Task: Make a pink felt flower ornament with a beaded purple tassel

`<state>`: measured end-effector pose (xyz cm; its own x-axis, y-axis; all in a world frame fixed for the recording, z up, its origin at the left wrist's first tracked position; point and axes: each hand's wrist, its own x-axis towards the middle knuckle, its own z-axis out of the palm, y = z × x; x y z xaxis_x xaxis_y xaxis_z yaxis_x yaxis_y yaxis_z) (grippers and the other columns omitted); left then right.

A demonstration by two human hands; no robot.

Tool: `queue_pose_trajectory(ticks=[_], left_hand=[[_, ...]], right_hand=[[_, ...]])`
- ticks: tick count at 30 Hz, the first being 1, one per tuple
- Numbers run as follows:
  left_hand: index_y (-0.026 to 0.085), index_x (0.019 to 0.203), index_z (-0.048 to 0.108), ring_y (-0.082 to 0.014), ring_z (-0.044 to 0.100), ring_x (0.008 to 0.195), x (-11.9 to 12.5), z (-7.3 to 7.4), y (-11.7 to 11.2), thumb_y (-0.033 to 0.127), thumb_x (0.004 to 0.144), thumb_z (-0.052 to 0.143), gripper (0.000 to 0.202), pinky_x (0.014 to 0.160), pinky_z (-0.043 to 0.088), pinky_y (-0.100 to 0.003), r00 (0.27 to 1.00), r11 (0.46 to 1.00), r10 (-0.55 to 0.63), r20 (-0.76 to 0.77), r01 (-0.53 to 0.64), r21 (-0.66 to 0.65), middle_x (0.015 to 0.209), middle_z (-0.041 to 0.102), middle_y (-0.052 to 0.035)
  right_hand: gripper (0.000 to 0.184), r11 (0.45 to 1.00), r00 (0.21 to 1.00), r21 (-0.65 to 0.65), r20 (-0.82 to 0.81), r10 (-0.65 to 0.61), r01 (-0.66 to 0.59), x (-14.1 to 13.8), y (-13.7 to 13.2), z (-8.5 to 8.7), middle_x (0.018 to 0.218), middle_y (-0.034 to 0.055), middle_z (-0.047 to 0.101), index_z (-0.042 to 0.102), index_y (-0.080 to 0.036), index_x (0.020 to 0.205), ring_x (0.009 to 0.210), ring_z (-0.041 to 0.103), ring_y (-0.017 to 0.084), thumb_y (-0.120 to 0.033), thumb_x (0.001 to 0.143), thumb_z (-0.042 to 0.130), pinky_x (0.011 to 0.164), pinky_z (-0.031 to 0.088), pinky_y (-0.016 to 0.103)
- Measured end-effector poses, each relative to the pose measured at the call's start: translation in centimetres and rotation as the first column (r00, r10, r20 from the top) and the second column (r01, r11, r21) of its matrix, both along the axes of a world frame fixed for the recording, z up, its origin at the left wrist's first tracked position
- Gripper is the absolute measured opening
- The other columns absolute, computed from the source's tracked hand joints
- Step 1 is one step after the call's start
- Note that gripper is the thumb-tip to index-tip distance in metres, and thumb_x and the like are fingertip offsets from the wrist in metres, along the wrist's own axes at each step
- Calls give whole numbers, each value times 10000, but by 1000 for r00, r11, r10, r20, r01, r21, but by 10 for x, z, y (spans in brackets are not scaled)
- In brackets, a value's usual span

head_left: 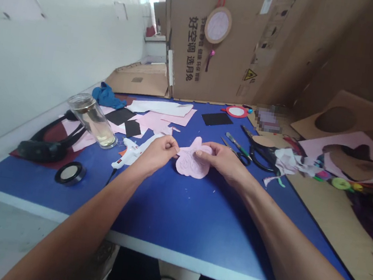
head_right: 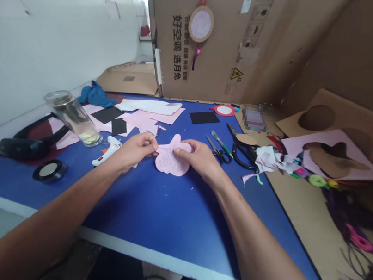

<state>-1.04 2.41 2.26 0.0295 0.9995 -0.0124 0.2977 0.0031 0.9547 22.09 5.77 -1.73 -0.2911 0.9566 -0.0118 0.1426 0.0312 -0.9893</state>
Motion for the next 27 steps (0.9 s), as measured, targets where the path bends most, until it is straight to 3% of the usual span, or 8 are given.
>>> queue_pose_trajectory(ticks=[4,7,10,14,18,21,27], left_hand=[[196,912,658,-159,696,770,17,0,5,258,941,744,110,736,518,-292,955,989,117,273,-88,-119,830,728,-22],[172,951,704,-160,700,762,26,-9,5,359,910,829,228,724,552,-304,930,970,59,362,32,-241,898,771,-63],[146,949,758,-137,681,687,30,-18,4,309,876,865,208,676,543,-281,949,945,-14,316,116,-307,859,780,-75],[138,865,779,-119,646,597,33,-22,5,209,899,816,87,604,504,-247,962,953,-22,271,102,-284,740,760,-71],[141,835,791,-114,649,597,39,-23,8,163,910,788,79,604,515,-239,946,976,66,316,5,-218,732,762,-64],[144,829,800,-113,647,601,41,-25,8,164,895,805,69,604,523,-237,933,983,91,349,-29,-180,730,754,-51],[147,885,799,-115,665,623,39,-26,6,268,890,859,135,613,546,-241,883,973,45,466,67,-222,765,754,-49]], right_hand=[[374,993,979,-101,-183,-86,68,3,3,2,825,41,798,791,-211,880,710,678,201,-447,663,985,682,544,334],[384,987,960,-95,-234,-152,133,5,3,5,832,33,795,801,-208,880,716,672,190,-428,639,1004,693,540,328],[392,983,951,-94,-253,-178,159,6,5,7,825,21,785,801,-200,870,716,665,179,-406,619,1020,702,541,324],[416,977,921,-141,-335,-200,161,3,4,8,846,20,792,808,-200,898,735,677,179,-388,610,1042,719,555,325],[510,961,847,-275,-500,-181,43,-7,-1,7,1086,69,850,820,-224,1064,910,756,238,-372,635,1052,843,610,384],[546,952,841,-305,-515,-164,-2,-15,-7,5,1127,88,860,827,-217,1080,968,774,266,-312,598,1063,918,614,419],[538,970,840,-240,-516,-166,44,-19,-9,2,1098,75,867,830,-225,1061,1069,782,305,-256,573,1053,1005,590,449]])
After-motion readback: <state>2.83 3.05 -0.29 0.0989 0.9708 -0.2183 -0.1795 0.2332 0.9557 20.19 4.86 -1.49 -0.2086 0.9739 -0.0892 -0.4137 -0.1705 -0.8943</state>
